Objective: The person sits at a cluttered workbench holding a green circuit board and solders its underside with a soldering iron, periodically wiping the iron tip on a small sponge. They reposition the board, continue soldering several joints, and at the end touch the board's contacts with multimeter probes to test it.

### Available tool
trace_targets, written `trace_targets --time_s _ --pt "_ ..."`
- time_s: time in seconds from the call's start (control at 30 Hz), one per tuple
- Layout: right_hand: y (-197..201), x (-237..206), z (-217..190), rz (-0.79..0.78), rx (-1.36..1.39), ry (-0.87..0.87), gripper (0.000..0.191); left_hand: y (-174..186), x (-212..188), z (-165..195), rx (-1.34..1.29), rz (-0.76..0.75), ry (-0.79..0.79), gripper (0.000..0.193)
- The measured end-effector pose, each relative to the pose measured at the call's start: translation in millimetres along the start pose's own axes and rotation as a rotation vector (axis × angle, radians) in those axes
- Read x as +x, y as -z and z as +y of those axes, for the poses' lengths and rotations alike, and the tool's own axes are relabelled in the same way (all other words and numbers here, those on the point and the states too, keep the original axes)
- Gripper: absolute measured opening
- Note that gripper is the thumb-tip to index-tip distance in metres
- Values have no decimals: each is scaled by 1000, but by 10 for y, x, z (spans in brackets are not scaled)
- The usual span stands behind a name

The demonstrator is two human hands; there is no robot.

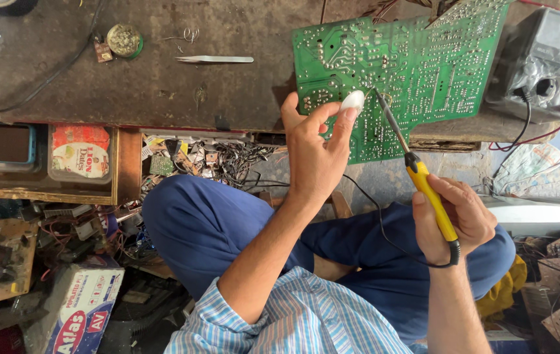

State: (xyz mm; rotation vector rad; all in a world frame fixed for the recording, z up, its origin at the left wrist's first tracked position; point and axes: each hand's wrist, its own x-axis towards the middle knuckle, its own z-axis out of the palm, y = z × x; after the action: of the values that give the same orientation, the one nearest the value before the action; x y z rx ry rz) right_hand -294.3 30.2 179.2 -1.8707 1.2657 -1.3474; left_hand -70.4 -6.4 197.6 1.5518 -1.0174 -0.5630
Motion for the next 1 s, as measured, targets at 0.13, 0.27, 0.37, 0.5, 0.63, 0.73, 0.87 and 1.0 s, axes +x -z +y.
trace_targets --time_s 0.13,0.27,0.37,0.5,0.63,0.73,0.87,1.0 --pt "-27 32 -22 -15 -2 11 18 4 5 6 -4 1 4 28" --pt "-36 61 -47 -28 -15 28 18 -7 -21 -49 3 -23 5 29" --pt "-17 93 -69 -54 -29 35 21 -8 -36 -84 -3 -21 9 30" --pt "34 169 -93 -94 -25 34 18 15 -18 -37 -7 -18 -2 31" --pt "96 233 -124 -134 -50 38 18 22 -8 -5 -1 -3 -2 31" --pt "111 252 -145 -155 -48 39 17 7 -49 -99 -15 6 -16 31" --pt "89 224 -179 -127 -28 7 16 4 -94 -226 -12 -7 -14 31" --pt "64 175 -215 -108 -20 -2 15 71 -38 -81 0 -2 -28 30"
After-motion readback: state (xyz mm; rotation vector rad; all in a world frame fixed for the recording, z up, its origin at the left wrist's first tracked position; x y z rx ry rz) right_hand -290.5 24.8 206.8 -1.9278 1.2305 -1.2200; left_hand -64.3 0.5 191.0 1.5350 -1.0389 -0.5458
